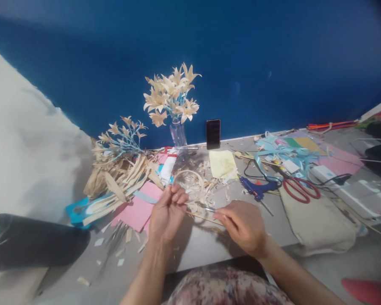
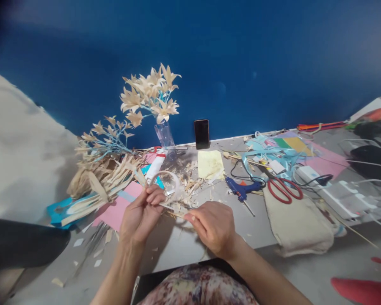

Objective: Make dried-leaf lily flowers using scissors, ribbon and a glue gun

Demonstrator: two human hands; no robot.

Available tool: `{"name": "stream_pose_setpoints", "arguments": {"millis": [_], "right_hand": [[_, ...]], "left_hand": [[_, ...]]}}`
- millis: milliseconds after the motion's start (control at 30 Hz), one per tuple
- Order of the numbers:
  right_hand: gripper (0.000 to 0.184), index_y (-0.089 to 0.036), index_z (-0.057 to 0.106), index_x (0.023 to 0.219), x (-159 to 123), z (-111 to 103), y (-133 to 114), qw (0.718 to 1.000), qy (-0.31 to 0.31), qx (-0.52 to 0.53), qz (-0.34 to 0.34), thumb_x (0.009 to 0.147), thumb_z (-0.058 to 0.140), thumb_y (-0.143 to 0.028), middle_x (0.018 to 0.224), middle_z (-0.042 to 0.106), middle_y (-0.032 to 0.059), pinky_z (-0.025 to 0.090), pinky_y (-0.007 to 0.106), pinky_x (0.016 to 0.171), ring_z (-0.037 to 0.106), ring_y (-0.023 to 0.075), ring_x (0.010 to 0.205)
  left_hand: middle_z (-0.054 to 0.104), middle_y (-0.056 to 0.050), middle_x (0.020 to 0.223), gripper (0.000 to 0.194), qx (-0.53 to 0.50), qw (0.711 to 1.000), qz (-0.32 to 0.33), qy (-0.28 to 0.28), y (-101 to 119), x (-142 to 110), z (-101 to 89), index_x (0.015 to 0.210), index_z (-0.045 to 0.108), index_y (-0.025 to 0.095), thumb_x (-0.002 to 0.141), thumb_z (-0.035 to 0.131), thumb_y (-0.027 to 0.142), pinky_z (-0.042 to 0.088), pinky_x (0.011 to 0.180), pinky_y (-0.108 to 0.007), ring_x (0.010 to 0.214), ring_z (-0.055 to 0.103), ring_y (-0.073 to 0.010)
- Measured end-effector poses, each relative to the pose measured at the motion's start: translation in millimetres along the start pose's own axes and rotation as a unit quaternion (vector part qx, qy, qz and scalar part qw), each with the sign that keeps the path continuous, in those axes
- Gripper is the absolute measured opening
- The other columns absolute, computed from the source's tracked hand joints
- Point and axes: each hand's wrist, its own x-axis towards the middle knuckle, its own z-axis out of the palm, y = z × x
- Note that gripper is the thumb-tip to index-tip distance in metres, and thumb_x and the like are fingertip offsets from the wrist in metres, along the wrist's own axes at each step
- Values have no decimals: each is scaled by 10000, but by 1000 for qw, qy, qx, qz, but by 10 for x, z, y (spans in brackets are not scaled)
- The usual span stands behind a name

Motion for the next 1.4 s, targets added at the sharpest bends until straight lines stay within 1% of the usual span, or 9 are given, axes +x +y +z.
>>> {"name": "stream_pose_setpoints", "arguments": {"millis": [133, 300, 433, 567, 667, 867, 1167, 1267, 1400], "right_hand": [[358, -235, 609, 654, -40, -133, 102, 994, 72, 32, 80, 993, 506, -287, 565, 598, 43, 358, 320, 570, 527, 182, 541], [251, -223, 651, 752, 24, -37, 42, 964, -100, 195, 152, 943, 600, -378, 698, 646, 31, 381, 277, 560, 542, 151, 575], [448, -191, 640, 721, 89, 133, -79, 874, -128, 375, 280, 973, 500, -534, 616, 639, 31, 350, 246, 486, 509, 121, 498], [577, -152, 689, 780, 115, 232, -60, 765, -161, 534, 321, 907, 504, -683, 622, 662, 54, 288, 229, 447, 458, 94, 459], [454, -155, 691, 776, 127, 222, -25, 736, -195, 551, 341, 842, 664, -603, 626, 665, 34, 288, 216, 448, 433, 77, 455], [266, -178, 665, 688, 139, 128, -53, 780, -204, 456, 377, 815, 713, -407, 571, 623, -11, 283, 215, 433, 404, 76, 442], [323, -175, 647, 772, -99, -57, 251, 838, -154, 364, 376, 919, 583, -455, 639, 643, 10, 343, 223, 469, 484, 104, 498], [383, -185, 618, 706, -264, -186, 450, 888, -140, 234, 371, 975, 484, -423, 629, 636, 9, 378, 246, 523, 521, 123, 530], [144, -197, 661, 785, -409, -209, 563, 932, -226, 43, 279, 894, 608, -275, 784, 690, 32, 422, 286, 680, 610, 183, 737]], "left_hand": [[472, 13, 735, 263, -31, 997, 66, -22, 242, 13, 5, 809, 436, 165, 1037, 309, 131, 421, 541, -168, 568, 451, -54], [459, 29, 714, 215, -16, 994, 52, -90, 229, -54, 61, 825, 474, 164, 1006, 388, 87, 391, 511, -140, 539, 432, -41], [445, 49, 681, 156, 22, 988, 60, -143, 121, -68, 122, 833, 497, 169, 913, 561, 51, 368, 482, -140, 516, 431, -37], [436, 65, 630, 235, 80, 977, 71, -187, 87, -63, 138, 790, 494, 181, 822, 699, 71, 341, 464, -154, 494, 409, -42], [422, 72, 591, 268, 117, 972, 72, -190, 60, -54, 114, 777, 504, 189, 780, 761, 112, 336, 468, -162, 481, 389, -48], [404, 70, 568, 199, 99, 982, 46, -157, -76, 4, 26, 776, 500, 195, 857, 665, 120, 328, 455, -168, 460, 373, -60], [445, 62, 583, 219, 32, 994, 45, -94, -23, 106, -4, 784, 511, 166, 992, 450, 128, 341, 440, -178, 453, 384, -54], [456, 64, 579, 203, 36, 993, 66, -93, 64, 101, -30, 800, 515, 170, 994, 461, 149, 341, 432, -182, 447, 379, -58], [460, 63, 577, 216, 46, 994, 58, -83, 71, 104, -114, 796, 517, 170, 997, 443, 139, 336, 422, -180, 437, 371, -57]]}}
